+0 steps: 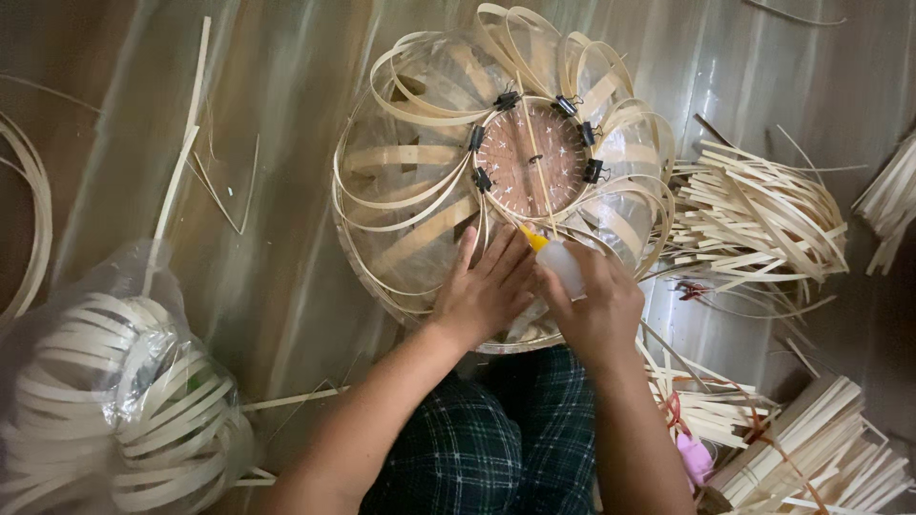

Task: The person constructs a spherical structure by weaving and gluing flexible bamboo strips around a central circular frame, applying glue to the intersections and securing them.

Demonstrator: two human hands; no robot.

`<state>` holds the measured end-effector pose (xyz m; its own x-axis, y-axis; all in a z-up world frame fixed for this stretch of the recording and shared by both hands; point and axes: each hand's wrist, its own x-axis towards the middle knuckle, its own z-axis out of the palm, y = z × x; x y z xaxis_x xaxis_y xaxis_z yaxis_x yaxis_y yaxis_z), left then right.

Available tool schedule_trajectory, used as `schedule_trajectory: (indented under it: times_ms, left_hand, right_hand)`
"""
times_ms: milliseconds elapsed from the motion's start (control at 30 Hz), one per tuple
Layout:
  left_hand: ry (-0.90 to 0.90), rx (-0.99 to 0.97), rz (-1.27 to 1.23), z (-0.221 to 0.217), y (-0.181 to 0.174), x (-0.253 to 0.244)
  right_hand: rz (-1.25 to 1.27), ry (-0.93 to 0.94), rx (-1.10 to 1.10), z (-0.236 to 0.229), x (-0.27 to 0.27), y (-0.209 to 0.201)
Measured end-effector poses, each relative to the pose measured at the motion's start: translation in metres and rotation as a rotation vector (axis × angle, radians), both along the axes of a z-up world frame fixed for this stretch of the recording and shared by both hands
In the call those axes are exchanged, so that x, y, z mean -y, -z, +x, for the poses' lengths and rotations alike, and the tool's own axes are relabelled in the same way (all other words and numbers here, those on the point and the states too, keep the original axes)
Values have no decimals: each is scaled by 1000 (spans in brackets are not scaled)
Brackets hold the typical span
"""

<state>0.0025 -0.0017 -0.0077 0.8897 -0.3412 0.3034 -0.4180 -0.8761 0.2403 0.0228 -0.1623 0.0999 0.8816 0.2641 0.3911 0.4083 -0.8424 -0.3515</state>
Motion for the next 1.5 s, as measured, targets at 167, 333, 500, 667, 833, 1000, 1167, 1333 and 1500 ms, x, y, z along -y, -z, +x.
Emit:
schedule_trajectory:
  times_ms: [167,333,500,667,833,1000,1167,1333,1500]
  left_hand:
    - [-4,64,-116,-1,-5,-3]
    - [4,-12,-94,-2,-5,-2]
    - [1,-23,-68,0,-4,-1]
    - [1,-38,-38,0,-1,-2]
    - [8,-73,-55,1,-1,-1]
    - [14,13,-101,-1,-4,-3]
    - [9,43,-57,-2,-7,-3]
    - [6,31,-71,-2,-11,-4]
    - [11,47,-63,-1,-8,-3]
  right_hand:
    - [433,110,-386,10,19,1]
    - [652,5,-367,44,23,8]
    - [320,115,-76,93,-5,10]
    - [204,93,182,130,-38,21]
    - [51,125,302,142,-46,23]
    - [208,131,138,115,2,15]
    - [129,261,22,99,19,42]
    - [-5,270,115,110,16,56]
    - [285,347,32,111,13,36]
